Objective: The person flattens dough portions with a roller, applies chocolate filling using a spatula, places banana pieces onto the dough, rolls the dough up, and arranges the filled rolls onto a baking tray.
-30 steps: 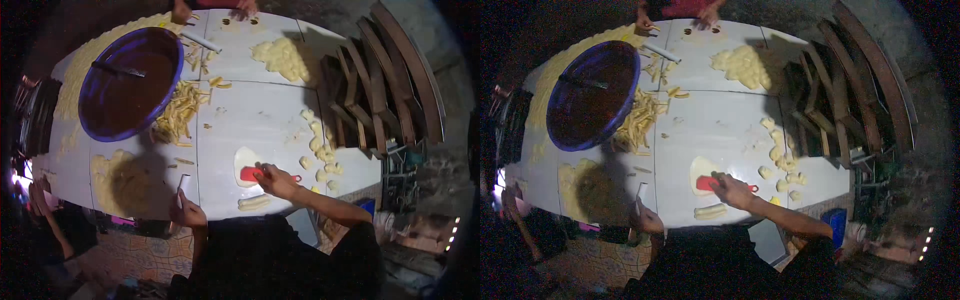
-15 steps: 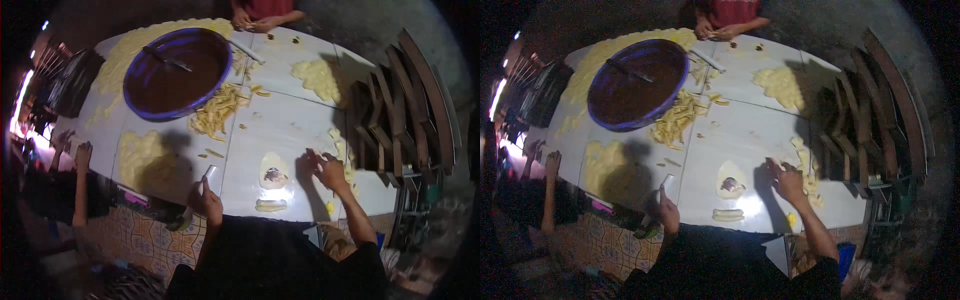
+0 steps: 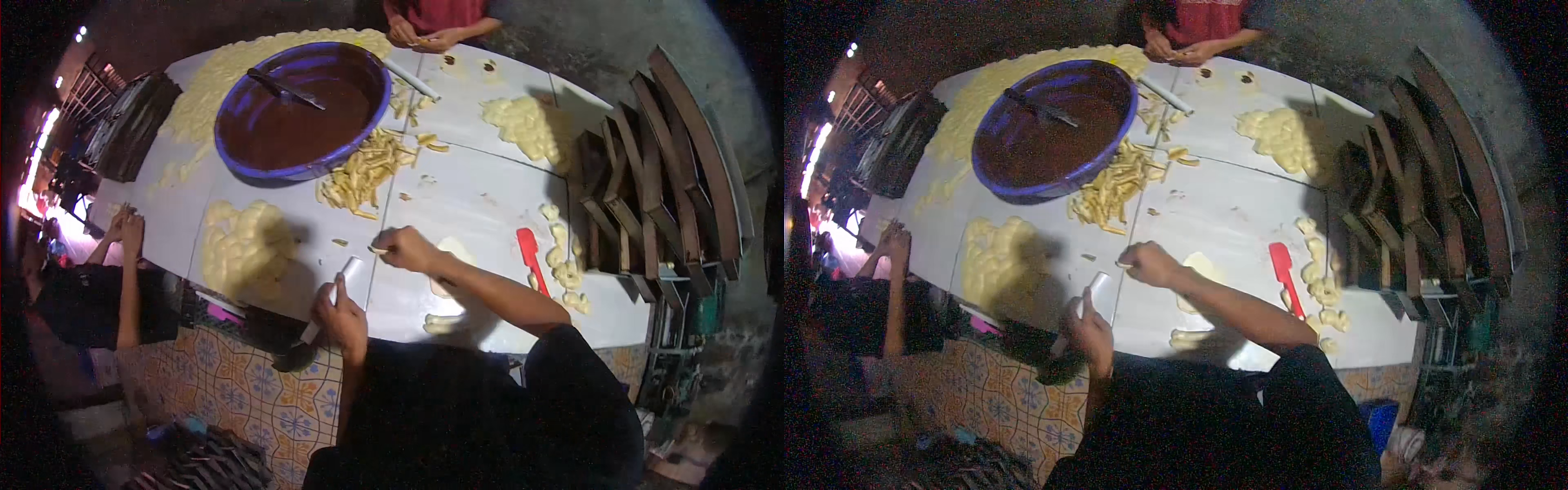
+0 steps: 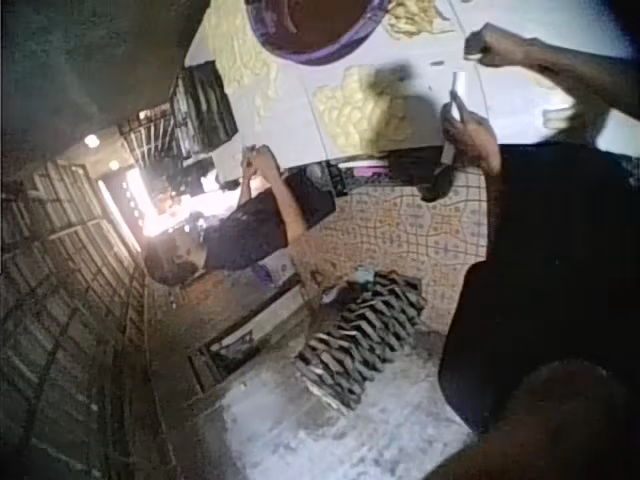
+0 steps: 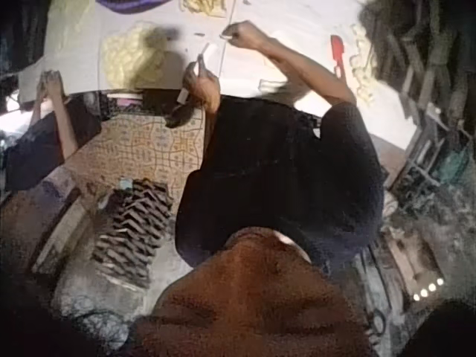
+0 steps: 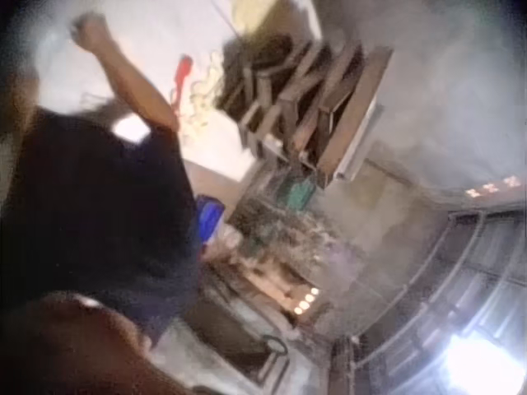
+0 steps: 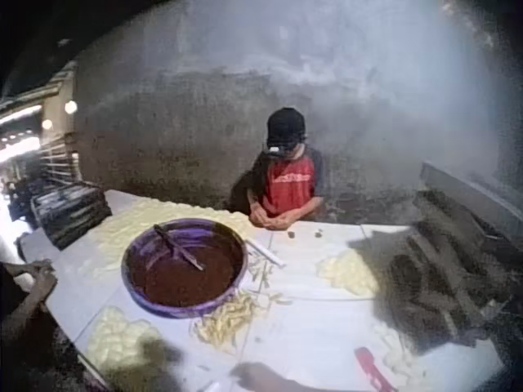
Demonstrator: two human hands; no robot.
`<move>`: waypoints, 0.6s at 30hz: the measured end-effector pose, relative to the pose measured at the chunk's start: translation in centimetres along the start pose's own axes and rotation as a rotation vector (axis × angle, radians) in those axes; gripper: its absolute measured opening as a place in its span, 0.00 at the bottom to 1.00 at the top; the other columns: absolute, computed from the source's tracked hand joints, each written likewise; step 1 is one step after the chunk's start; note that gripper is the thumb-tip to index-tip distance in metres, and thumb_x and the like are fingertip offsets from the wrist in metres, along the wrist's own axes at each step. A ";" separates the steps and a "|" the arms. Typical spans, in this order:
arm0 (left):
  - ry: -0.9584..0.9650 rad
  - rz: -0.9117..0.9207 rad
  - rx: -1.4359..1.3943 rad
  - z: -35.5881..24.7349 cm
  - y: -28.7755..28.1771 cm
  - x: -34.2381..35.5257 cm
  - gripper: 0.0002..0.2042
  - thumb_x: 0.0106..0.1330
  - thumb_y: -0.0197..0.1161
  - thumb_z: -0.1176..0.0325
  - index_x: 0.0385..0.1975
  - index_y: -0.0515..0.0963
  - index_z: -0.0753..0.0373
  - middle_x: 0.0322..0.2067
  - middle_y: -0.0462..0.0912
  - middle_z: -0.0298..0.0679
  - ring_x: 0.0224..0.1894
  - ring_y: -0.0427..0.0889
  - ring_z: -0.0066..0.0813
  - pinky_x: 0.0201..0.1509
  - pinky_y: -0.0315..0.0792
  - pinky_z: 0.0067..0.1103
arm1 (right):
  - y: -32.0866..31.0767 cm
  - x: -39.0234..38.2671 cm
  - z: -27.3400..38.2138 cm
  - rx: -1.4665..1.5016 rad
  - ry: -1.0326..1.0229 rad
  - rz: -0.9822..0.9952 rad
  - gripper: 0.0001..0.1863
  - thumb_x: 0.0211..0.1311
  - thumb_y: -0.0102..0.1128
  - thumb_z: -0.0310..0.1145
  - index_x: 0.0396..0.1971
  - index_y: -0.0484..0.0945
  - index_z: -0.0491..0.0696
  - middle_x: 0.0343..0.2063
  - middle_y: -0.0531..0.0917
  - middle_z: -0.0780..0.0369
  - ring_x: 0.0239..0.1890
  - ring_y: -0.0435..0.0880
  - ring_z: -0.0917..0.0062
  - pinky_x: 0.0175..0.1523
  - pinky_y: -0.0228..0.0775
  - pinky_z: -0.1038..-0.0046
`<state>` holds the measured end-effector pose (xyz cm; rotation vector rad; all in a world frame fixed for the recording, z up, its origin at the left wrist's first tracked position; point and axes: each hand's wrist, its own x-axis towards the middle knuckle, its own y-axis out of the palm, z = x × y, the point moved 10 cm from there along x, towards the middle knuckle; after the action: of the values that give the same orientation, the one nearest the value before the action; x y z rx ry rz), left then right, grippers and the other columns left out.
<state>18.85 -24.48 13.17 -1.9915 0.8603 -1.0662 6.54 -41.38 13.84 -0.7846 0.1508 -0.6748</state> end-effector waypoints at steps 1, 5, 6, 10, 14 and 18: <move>-0.030 0.026 -0.022 0.7 0.0 0.3 0.24 0.61 0.63 0.75 0.59 0.78 0.55 0.52 0.75 0.46 0.58 0.72 0.50 0.62 0.62 0.47 | -1.9 -2.1 0.3 0.144 0.084 -0.017 0.15 0.52 0.63 0.24 0.42 0.86 0.44 0.41 0.87 0.54 0.43 0.87 0.61 0.50 0.80 0.63; 0.144 0.106 -0.119 -5.4 2.8 2.9 0.27 0.61 0.63 0.72 0.64 0.74 0.58 0.56 0.73 0.52 0.61 0.70 0.57 0.65 0.64 0.46 | -9.0 -14.2 -2.2 0.248 0.439 -0.251 0.13 0.54 0.67 0.23 0.41 0.86 0.43 0.39 0.87 0.54 0.40 0.87 0.62 0.49 0.80 0.66; 0.268 0.025 -0.058 -7.9 2.2 3.2 0.26 0.60 0.64 0.72 0.62 0.76 0.58 0.55 0.73 0.53 0.62 0.69 0.57 0.64 0.64 0.47 | -8.8 -15.8 -2.1 0.156 0.325 -0.351 0.12 0.53 0.67 0.22 0.40 0.86 0.43 0.39 0.87 0.55 0.41 0.87 0.61 0.51 0.80 0.65; 0.586 0.212 -0.360 -15.1 2.6 2.0 0.20 0.57 0.68 0.71 0.52 0.82 0.59 0.55 0.75 0.46 0.62 0.69 0.50 0.67 0.61 0.46 | -7.8 -17.6 0.1 0.022 0.164 -0.415 0.13 0.53 0.64 0.21 0.40 0.87 0.47 0.41 0.86 0.58 0.46 0.83 0.60 0.54 0.78 0.62; 0.715 0.541 -0.476 -17.8 5.3 -1.3 0.16 0.53 0.74 0.65 0.44 0.87 0.56 0.46 0.78 0.42 0.54 0.73 0.44 0.59 0.66 0.41 | -7.3 -21.8 -0.4 -0.072 0.319 -0.551 0.09 0.55 0.65 0.23 0.37 0.86 0.47 0.38 0.83 0.59 0.43 0.80 0.61 0.51 0.76 0.61; 0.836 0.437 -0.483 -19.5 5.7 -2.2 0.03 0.57 0.70 0.69 0.29 0.86 0.55 0.34 0.78 0.37 0.44 0.75 0.39 0.51 0.66 0.38 | -4.4 -23.0 -1.9 -0.076 0.285 -0.476 0.07 0.57 0.64 0.22 0.35 0.86 0.44 0.35 0.83 0.57 0.40 0.80 0.62 0.44 0.76 0.64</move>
<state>-0.33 -30.95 15.56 -1.5321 2.0442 -1.5316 -14.38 -30.66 12.81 -0.8014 0.2533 -1.2386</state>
